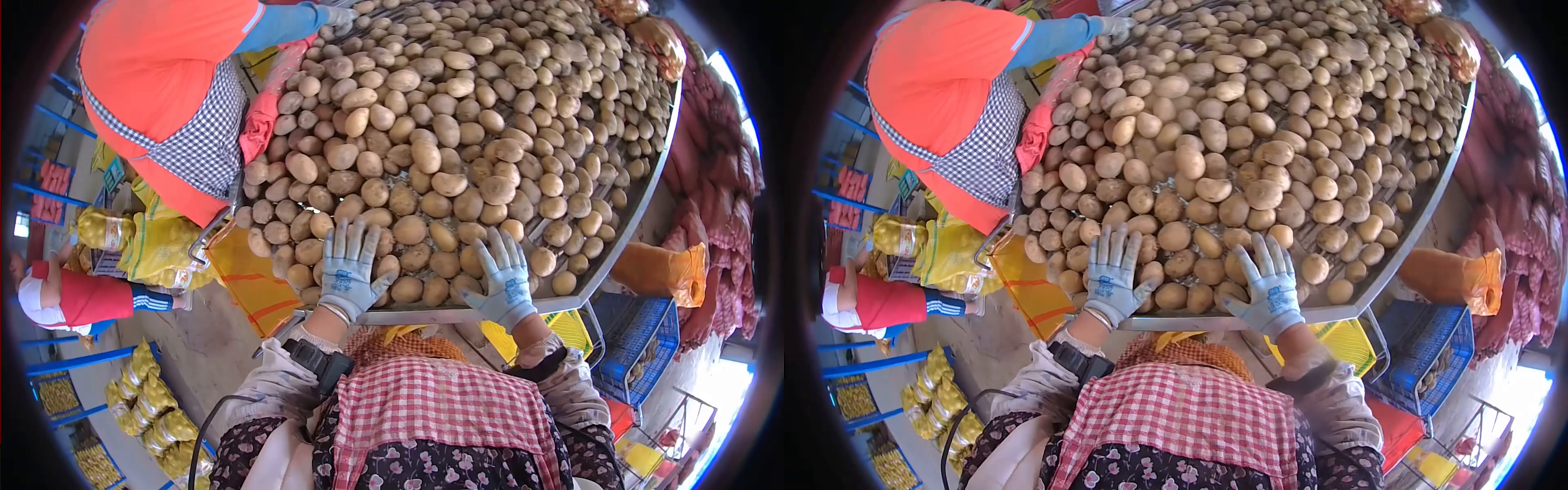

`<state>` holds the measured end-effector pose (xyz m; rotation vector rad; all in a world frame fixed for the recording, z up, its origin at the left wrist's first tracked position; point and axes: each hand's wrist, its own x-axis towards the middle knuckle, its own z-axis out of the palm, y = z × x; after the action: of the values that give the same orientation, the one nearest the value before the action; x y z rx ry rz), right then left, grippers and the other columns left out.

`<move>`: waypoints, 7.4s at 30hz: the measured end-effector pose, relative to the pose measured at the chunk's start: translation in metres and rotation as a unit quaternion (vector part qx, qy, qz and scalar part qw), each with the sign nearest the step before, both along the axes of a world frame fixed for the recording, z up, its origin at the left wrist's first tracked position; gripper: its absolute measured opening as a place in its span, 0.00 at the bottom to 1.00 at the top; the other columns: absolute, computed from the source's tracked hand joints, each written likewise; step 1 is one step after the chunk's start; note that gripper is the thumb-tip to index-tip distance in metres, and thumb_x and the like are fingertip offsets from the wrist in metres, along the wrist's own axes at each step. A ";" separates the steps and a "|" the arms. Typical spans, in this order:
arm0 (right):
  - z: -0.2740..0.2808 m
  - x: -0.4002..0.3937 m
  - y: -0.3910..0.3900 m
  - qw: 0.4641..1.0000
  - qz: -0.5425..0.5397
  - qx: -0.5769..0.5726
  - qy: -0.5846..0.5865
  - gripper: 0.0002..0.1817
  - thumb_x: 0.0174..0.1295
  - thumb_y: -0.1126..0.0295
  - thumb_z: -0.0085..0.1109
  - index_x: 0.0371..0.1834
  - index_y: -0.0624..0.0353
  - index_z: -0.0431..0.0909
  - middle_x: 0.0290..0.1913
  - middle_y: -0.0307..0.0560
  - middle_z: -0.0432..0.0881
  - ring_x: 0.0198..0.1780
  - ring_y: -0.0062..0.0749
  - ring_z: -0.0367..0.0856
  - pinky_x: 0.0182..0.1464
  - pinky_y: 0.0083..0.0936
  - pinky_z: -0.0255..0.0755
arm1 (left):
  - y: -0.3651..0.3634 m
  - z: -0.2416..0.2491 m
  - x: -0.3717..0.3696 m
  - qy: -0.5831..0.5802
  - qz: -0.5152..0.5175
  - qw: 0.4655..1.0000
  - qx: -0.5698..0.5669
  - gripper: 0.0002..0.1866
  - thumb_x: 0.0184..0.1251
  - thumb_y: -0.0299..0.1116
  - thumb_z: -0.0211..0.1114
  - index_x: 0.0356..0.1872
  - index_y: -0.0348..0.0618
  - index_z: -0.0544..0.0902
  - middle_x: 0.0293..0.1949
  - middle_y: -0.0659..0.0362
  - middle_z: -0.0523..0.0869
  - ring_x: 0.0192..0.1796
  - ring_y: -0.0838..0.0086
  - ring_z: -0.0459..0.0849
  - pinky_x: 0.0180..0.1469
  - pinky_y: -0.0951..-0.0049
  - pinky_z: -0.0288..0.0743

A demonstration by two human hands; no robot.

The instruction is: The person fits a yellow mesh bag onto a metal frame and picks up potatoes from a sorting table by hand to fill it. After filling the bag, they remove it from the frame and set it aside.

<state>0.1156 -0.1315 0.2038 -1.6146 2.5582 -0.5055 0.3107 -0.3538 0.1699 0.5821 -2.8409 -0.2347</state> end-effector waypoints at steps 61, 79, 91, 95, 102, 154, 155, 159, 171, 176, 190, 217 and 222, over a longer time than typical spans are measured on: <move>0.011 -0.027 -0.159 0.577 -0.271 -0.290 -0.714 0.12 0.50 0.82 0.43 0.35 0.62 0.76 0.32 0.47 0.79 0.27 0.30 0.76 0.29 0.26 0.74 | -0.215 0.015 -0.060 -0.073 0.109 0.988 0.080 0.30 0.57 0.46 0.67 0.59 0.44 0.74 0.58 0.47 0.74 0.53 0.53 0.80 0.53 0.53 0.76; 0.047 -0.042 -0.260 0.902 -0.054 0.421 -0.077 0.36 0.58 0.41 0.58 0.62 0.57 0.73 0.55 0.54 0.82 0.58 0.47 0.80 0.58 0.39 0.74 | -0.176 0.040 -0.019 0.016 -0.032 0.985 0.167 0.22 0.61 0.47 0.66 0.52 0.47 0.84 0.63 0.45 0.75 0.54 0.49 0.81 0.57 0.54 0.76; 0.013 -0.057 -0.163 0.684 -0.127 -0.147 -0.703 0.29 0.65 0.45 0.54 0.53 0.63 0.76 0.44 0.52 0.84 0.45 0.39 0.83 0.45 0.33 0.77 | -0.180 0.064 -0.050 -0.015 -0.099 0.974 0.204 0.27 0.63 0.41 0.65 0.62 0.41 0.74 0.58 0.43 0.78 0.59 0.52 0.78 0.60 0.58 0.72; 0.007 -0.042 -0.173 0.410 -0.161 -0.322 -0.838 0.22 0.68 0.49 0.49 0.48 0.56 0.78 0.38 0.48 0.83 0.35 0.35 0.82 0.30 0.30 0.73 | -0.191 0.060 -0.132 0.241 -0.129 0.955 0.111 0.19 0.64 0.35 0.64 0.54 0.39 0.80 0.48 0.49 0.85 0.50 0.54 0.82 0.54 0.60 0.76; 0.018 -0.038 -0.164 0.276 -0.205 -0.335 -0.877 0.25 0.64 0.44 0.51 0.46 0.57 0.76 0.41 0.48 0.84 0.36 0.40 0.83 0.26 0.28 0.73 | -0.203 0.040 -0.250 -0.114 -0.020 0.970 0.216 0.24 0.64 0.53 0.60 0.58 0.55 0.79 0.49 0.51 0.86 0.53 0.55 0.84 0.59 0.58 0.73; 0.006 -0.023 -0.124 0.458 -0.154 -0.390 -0.784 0.37 0.62 0.62 0.58 0.74 0.54 0.56 0.59 0.41 0.77 0.56 0.18 0.74 0.58 0.23 0.71 | -0.254 0.042 -0.325 -0.282 -0.078 0.945 -0.150 0.19 0.71 0.41 0.48 0.58 0.61 0.81 0.58 0.61 0.84 0.65 0.60 0.74 0.65 0.51 0.62; 0.017 -0.024 -0.130 0.377 -0.137 -0.418 -0.815 0.38 0.62 0.56 0.56 0.75 0.50 0.56 0.59 0.43 0.77 0.56 0.28 0.75 0.50 0.28 0.75 | -0.264 0.025 -0.329 -0.213 -0.095 0.969 -0.084 0.18 0.69 0.40 0.49 0.54 0.59 0.83 0.56 0.57 0.84 0.63 0.57 0.75 0.67 0.51 0.61; 0.029 -0.032 -0.138 0.216 -0.103 -0.453 -0.859 0.41 0.64 0.45 0.51 0.78 0.47 0.53 0.64 0.46 0.73 0.53 0.46 0.79 0.34 0.34 0.79 | -0.263 0.029 -0.303 -0.117 -0.117 0.981 -0.102 0.28 0.54 0.44 0.67 0.58 0.51 0.76 0.55 0.53 0.83 0.64 0.59 0.74 0.73 0.55 0.52; 0.023 -0.014 -0.149 0.303 -0.159 -0.339 -0.876 0.24 0.69 0.55 0.54 0.64 0.56 0.72 0.55 0.46 0.81 0.51 0.35 0.82 0.49 0.36 0.81 | -0.092 0.069 -0.161 0.276 -0.342 0.860 0.261 0.16 0.57 0.24 0.67 0.48 0.41 0.79 0.44 0.49 0.82 0.50 0.54 0.81 0.57 0.58 0.74; 0.048 0.015 -0.142 0.379 -0.066 -0.386 -0.839 0.30 0.71 0.53 0.51 0.71 0.59 0.62 0.66 0.47 0.73 0.63 0.32 0.74 0.67 0.35 0.67 | -0.124 0.059 -0.149 0.177 -0.225 0.848 0.446 0.19 0.67 0.35 0.58 0.56 0.37 0.76 0.55 0.44 0.78 0.60 0.48 0.74 0.65 0.53 0.66; 0.042 -0.002 -0.060 0.170 -0.003 -0.502 -0.848 0.38 0.66 0.35 0.44 0.71 0.50 0.64 0.67 0.62 0.69 0.57 0.52 0.78 0.30 0.31 0.84 | -0.159 0.007 -0.123 -0.029 -0.048 0.995 -0.081 0.40 0.65 0.59 0.58 0.73 0.48 0.63 0.73 0.45 0.62 0.73 0.47 0.59 0.73 0.47 0.50; -0.050 0.102 0.398 0.101 -0.355 -0.832 -0.413 0.42 0.58 0.28 0.37 0.56 0.54 0.75 0.55 0.58 0.80 0.42 0.49 0.83 0.23 0.25 0.74 | -0.092 -0.062 -0.122 0.078 -0.222 0.953 -0.193 0.30 0.74 0.49 0.49 0.67 0.38 0.69 0.67 0.43 0.70 0.71 0.44 0.65 0.68 0.43 0.61; -0.017 0.077 0.551 -0.013 -0.386 -0.878 -0.283 0.53 0.54 0.18 0.29 0.61 0.56 0.70 0.51 0.59 0.82 0.34 0.40 0.82 0.21 0.22 0.71 | -0.046 -0.020 -0.124 0.111 -0.233 0.939 -0.228 0.26 0.71 0.45 0.54 0.62 0.36 0.75 0.61 0.41 0.76 0.66 0.42 0.71 0.62 0.42 0.69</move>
<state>0.1925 0.4192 0.1867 -0.9132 -0.0977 2.3822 0.1865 -0.3999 0.1501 -0.2049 -2.6303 0.2637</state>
